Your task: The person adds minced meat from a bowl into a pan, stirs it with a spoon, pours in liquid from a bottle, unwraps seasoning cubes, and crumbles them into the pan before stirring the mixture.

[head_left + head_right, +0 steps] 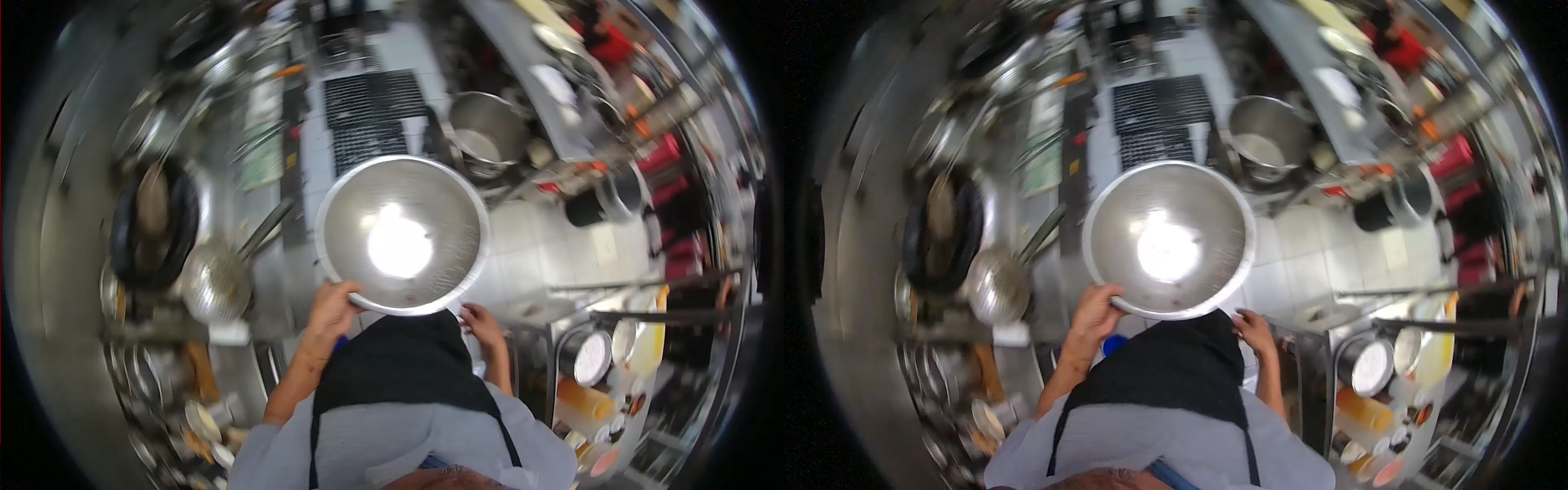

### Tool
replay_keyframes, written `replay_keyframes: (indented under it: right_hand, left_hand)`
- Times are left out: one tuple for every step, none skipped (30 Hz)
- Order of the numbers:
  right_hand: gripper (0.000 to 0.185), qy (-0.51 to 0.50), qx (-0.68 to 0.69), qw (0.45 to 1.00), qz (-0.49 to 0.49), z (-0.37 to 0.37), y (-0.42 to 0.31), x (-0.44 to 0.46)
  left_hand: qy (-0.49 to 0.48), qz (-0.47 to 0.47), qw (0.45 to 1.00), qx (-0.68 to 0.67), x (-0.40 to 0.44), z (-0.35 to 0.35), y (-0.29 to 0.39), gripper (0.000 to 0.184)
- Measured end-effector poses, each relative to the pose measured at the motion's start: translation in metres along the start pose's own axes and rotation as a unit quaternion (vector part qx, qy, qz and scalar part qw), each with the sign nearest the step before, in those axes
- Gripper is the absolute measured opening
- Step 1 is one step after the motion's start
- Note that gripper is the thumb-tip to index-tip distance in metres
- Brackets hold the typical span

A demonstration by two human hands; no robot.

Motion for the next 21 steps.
replay_keyframes:
  right_hand:
    - [0.041, 0.01, -0.006, 1.0, -0.011, -0.008, -0.021, 0.016]
    - [0.042, 0.041, -0.035, 0.997, -0.047, -0.022, -0.027, 0.042]
    - [0.042, 0.068, -0.068, 0.992, -0.081, -0.032, -0.032, 0.067]
    - [0.042, 0.082, -0.045, 0.992, -0.087, -0.045, -0.046, 0.09]
    - [0.042, 0.135, -0.077, 0.979, -0.134, -0.057, -0.055, 0.111]
    - [0.042, 0.184, -0.112, 0.961, -0.172, -0.071, -0.068, 0.126]
    - [0.042, 0.195, -0.1, 0.961, -0.17, -0.081, -0.091, 0.133]
    - [0.042, 0.24, -0.114, 0.944, -0.195, -0.094, -0.116, 0.139]
    - [0.042, 0.284, -0.132, 0.924, -0.219, -0.109, -0.144, 0.145]
    - [0.042, 0.292, -0.128, 0.922, -0.217, -0.124, -0.169, 0.152]
    - [0.04, 0.306, -0.123, 0.922, -0.205, -0.139, -0.193, 0.161]
    - [0.038, 0.319, -0.117, 0.921, -0.192, -0.154, -0.212, 0.172]
    - [0.038, 0.366, -0.147, 0.895, -0.208, -0.172, -0.224, 0.191]
    - [0.039, 0.412, -0.176, 0.866, -0.223, -0.19, -0.235, 0.213]
    - [0.039, 0.422, -0.173, 0.863, -0.218, -0.207, -0.25, 0.233]
    - [0.043, 0.502, -0.213, 0.799, -0.254, -0.224, -0.264, 0.248]
    - [0.047, 0.575, -0.252, 0.725, -0.283, -0.232, -0.272, 0.258]
    - [0.047, 0.586, -0.249, 0.722, -0.273, -0.238, -0.276, 0.265]
    - [0.051, 0.579, -0.301, 0.731, -0.2, -0.244, -0.283, 0.273]
    - [0.054, 0.569, -0.351, 0.732, -0.128, -0.257, -0.295, 0.281]
    - [0.055, 0.574, -0.394, 0.713, -0.08, -0.257, -0.302, 0.283]
  left_hand:
    - [0.022, 0.008, 1.0, -0.003, 0.018, 0.013, 0.011, 0.036]
    - [0.051, 0.023, 0.998, -0.004, 0.031, 0.024, 0.023, 0.033]
    - [0.036, 0.017, 0.999, 0.019, 0.042, 0.034, 0.031, 0.033]
    - [0.059, 0.037, 0.998, -0.004, 0.058, 0.042, 0.043, 0.03]
    - [0.079, 0.057, 0.995, -0.032, 0.076, 0.042, 0.054, 0.028]
    - [0.067, 0.056, 0.996, -0.015, 0.091, 0.047, 0.066, 0.028]
    - [0.079, 0.071, 0.994, -0.016, 0.105, 0.051, 0.078, 0.026]
    - [0.092, 0.085, 0.992, -0.02, 0.122, 0.056, 0.09, 0.025]
    - [0.088, 0.097, 0.991, -0.007, 0.137, 0.067, 0.105, 0.022]
    - [0.079, 0.094, 0.992, -0.003, 0.152, 0.078, 0.12, 0.022]
    - [0.059, 0.102, 0.993, 0.01, 0.17, 0.089, 0.135, 0.022]
    - [0.039, 0.11, 0.993, 0.023, 0.188, 0.096, 0.149, 0.022]
    - [0.027, 0.112, 0.992, 0.052, 0.214, 0.098, 0.167, 0.023]
    - [0.012, 0.114, 0.99, 0.081, 0.243, 0.105, 0.18, 0.024]
    - [0.025, 0.138, 0.988, 0.067, 0.254, 0.152, 0.192, 0.029]
    - [0.003, 0.148, 0.986, 0.075, 0.284, 0.178, 0.204, 0.032]
    - [-0.018, 0.157, 0.984, 0.085, 0.312, 0.2, 0.216, 0.034]
    - [-0.061, 0.137, 0.983, 0.109, 0.351, 0.222, 0.229, 0.036]
    - [-0.107, 0.118, 0.978, 0.132, 0.393, 0.247, 0.239, 0.038]
    - [-0.125, 0.116, 0.977, 0.131, 0.433, 0.283, 0.246, 0.038]
    - [-0.132, 0.121, 0.977, 0.119, 0.46, 0.327, 0.247, 0.037]
Point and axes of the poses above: each hand's wrist, its own x-axis towards the middle knuckle, its own z-axis out of the palm, y = z × x, the point moved 1 cm from there along x, towards the middle knuckle, and after that the axes turned 3 degrees about z, right-handed, at the moved point
